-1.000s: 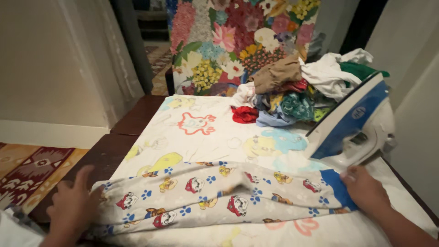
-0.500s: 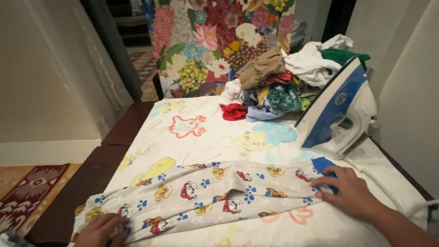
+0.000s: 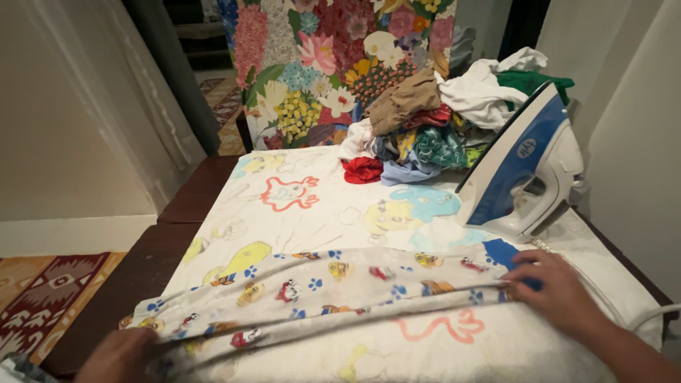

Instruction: The person irons a pair of white patterned children's pants on an ironing board, then folds them. Next, the person irons a pair of brown shorts, smoothing the fabric with the iron before folding them as well.

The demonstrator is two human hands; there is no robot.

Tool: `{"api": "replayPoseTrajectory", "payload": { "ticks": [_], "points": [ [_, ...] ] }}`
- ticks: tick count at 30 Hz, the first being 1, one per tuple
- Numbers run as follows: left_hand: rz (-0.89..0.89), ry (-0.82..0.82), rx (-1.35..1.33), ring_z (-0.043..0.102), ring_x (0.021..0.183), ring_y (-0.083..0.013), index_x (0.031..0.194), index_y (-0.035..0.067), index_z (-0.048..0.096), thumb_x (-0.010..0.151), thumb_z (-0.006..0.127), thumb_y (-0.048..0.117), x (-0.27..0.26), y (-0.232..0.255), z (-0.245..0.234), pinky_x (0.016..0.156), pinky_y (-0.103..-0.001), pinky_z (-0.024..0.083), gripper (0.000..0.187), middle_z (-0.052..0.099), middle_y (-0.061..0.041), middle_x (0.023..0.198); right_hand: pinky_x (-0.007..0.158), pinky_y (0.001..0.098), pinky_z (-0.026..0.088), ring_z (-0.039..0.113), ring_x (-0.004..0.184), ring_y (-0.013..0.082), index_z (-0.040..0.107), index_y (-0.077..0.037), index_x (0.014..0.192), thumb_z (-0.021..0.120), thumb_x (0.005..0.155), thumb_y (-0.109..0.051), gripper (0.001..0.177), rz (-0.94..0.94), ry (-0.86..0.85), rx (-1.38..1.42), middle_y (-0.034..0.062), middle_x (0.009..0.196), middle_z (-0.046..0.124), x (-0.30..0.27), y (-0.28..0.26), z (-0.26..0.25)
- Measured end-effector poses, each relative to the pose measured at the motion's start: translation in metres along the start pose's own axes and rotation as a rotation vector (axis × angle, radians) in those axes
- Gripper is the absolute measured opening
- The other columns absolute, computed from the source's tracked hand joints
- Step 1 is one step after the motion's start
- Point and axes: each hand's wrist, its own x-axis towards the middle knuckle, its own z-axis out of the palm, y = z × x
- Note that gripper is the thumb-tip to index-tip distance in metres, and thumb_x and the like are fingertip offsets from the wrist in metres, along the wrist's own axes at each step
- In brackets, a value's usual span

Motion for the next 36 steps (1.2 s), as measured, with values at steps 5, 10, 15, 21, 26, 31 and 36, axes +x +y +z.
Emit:
{"api": "replayPoseTrajectory", "payload": {
  "ticks": [5,10,15,21,26,31,36],
  "points": [
    [-0.179,-0.252,0.234,0.072,0.111,-0.0130,0.103,0.032,0.070,0.079,0.075,0.027,-0.025,0.015,-0.014,0.092,-0.035,0.062,0.025,0.076,0.008,0.103,0.103,0.0376,0.044,0.058,0.115,0.0240,0.086,-0.022,0.086,0.083,0.067,-0.023,0.019,-0.070,-0.097,-0.062,0.0019,0.120,0.067,-0.012,0.017,-0.007],
    [-0.240,-0.101,0.068,0.071,0.106,-0.0213,0.109,0.028,0.074,0.070,0.077,0.018,-0.001,0.085,-0.068,0.093,-0.040,0.059,0.040,0.075,0.001,0.107,0.096,0.0427,0.054,0.070,0.107,0.0325,0.075,-0.010,0.115,0.067,0.089,-0.030,0.035,0.431,0.026,0.189,0.0148,0.113,0.073,0.016,0.026,0.003],
    [0.044,0.329,-0.090,0.071,0.105,-0.0299,0.110,0.021,0.070,0.082,0.066,0.018,0.047,0.182,-0.078,0.092,-0.042,0.056,0.028,0.074,-0.009,0.109,0.094,0.0459,0.055,0.074,0.106,0.0365,0.082,-0.007,0.113,0.066,0.096,-0.055,0.054,0.756,-0.234,-0.181,0.0190,0.109,0.079,0.060,0.012,0.022],
    [-0.284,-0.278,0.015,0.022,0.150,-0.0293,0.147,0.038,0.050,0.096,0.039,0.047,0.064,0.241,-0.086,0.115,-0.061,0.017,0.054,0.033,-0.004,0.163,0.093,0.0511,0.055,0.071,0.110,0.0411,0.076,-0.011,0.119,0.071,0.092,-0.045,0.043,0.819,-0.021,-0.123,0.0205,0.116,0.076,0.069,0.006,0.024],
    [-0.675,-0.312,0.252,0.012,0.157,-0.0340,0.144,0.037,0.049,0.100,0.035,0.039,0.057,0.215,-0.106,0.115,-0.068,0.013,0.046,0.023,-0.004,0.167,0.091,0.0601,0.040,0.054,0.119,0.0419,0.070,-0.015,0.116,0.074,0.085,-0.035,0.038,0.752,0.209,-0.306,0.0153,0.125,0.064,0.059,-0.025,0.028],
    [-0.240,-0.247,0.148,0.024,0.154,-0.0270,0.153,0.038,0.043,0.102,0.030,0.049,0.050,0.238,-0.069,0.123,-0.063,0.011,0.054,0.033,-0.002,0.161,0.112,0.0447,0.046,0.055,0.129,0.0220,0.068,-0.023,0.119,0.061,0.086,-0.036,0.035,-0.202,0.062,-0.030,0.0003,0.131,0.065,0.059,-0.086,0.095],
    [-0.437,-0.297,0.303,0.027,0.152,-0.0251,0.155,0.039,0.034,0.099,0.041,0.047,0.033,0.192,-0.088,0.117,-0.066,0.021,0.057,0.030,0.005,0.164,0.113,0.0621,0.014,0.015,0.152,0.0331,0.041,-0.028,0.155,0.053,0.096,-0.054,0.066,-0.140,-0.484,-0.155,0.0130,0.164,0.023,0.038,-0.158,0.073]
  ]
}}
